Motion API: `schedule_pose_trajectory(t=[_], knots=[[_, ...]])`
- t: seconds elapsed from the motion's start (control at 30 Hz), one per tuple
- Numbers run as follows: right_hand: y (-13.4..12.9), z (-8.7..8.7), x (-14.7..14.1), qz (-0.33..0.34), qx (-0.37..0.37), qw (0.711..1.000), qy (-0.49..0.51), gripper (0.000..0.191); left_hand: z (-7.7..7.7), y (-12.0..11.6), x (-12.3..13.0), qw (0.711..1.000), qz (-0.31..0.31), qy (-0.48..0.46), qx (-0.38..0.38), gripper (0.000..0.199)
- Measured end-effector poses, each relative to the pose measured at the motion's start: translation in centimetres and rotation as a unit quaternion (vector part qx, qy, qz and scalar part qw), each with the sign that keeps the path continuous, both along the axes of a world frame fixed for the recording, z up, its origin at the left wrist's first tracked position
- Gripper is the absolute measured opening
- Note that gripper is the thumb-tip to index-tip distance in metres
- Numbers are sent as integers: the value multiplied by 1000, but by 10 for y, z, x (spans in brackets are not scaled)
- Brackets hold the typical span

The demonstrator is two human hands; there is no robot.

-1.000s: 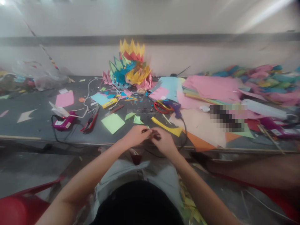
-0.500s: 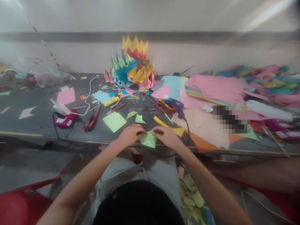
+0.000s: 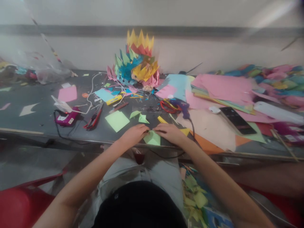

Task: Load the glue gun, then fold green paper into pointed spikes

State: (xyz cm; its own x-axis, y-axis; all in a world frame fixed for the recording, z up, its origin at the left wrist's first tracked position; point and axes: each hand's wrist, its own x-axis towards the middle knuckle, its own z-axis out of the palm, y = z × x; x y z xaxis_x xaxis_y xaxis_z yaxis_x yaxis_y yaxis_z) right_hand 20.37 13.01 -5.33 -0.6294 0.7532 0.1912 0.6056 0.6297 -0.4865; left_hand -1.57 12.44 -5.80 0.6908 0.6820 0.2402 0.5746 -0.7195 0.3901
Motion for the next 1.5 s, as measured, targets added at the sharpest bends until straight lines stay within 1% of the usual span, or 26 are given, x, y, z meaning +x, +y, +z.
schedule_pose_trajectory(t=[0.1,0.4,0.53,0.77,0.93,1.13,1.27,1.4,1.5], knots=[[1,-2,2,7,5,1000,2,27,-1,-1,1,1000,15,-1,1,23],[2,-3,8,43,5,999,-23,31,-5,-1,-2,997,-15,48,55,26],[5,-4,10,54,-3,998,-31,30,-3,-2,-3,997,-17,55,53,26],[8,-6,12,67,7,997,-43,30,-3,-1,-2,997,-21,59,55,25],[8,-4,11,76,14,995,-56,32,-3,-2,-3,996,-21,62,57,25],[12,5,7,102,19,990,-95,31,3,-3,-3,988,-32,126,78,26],[14,10,7,103,21,990,-98,30,9,-5,-3,986,-24,144,81,27],[15,13,14,94,18,993,-75,28,13,-5,-6,988,9,140,69,28],[16,15,20,87,13,994,-64,28,16,0,-10,990,6,139,37,29]])
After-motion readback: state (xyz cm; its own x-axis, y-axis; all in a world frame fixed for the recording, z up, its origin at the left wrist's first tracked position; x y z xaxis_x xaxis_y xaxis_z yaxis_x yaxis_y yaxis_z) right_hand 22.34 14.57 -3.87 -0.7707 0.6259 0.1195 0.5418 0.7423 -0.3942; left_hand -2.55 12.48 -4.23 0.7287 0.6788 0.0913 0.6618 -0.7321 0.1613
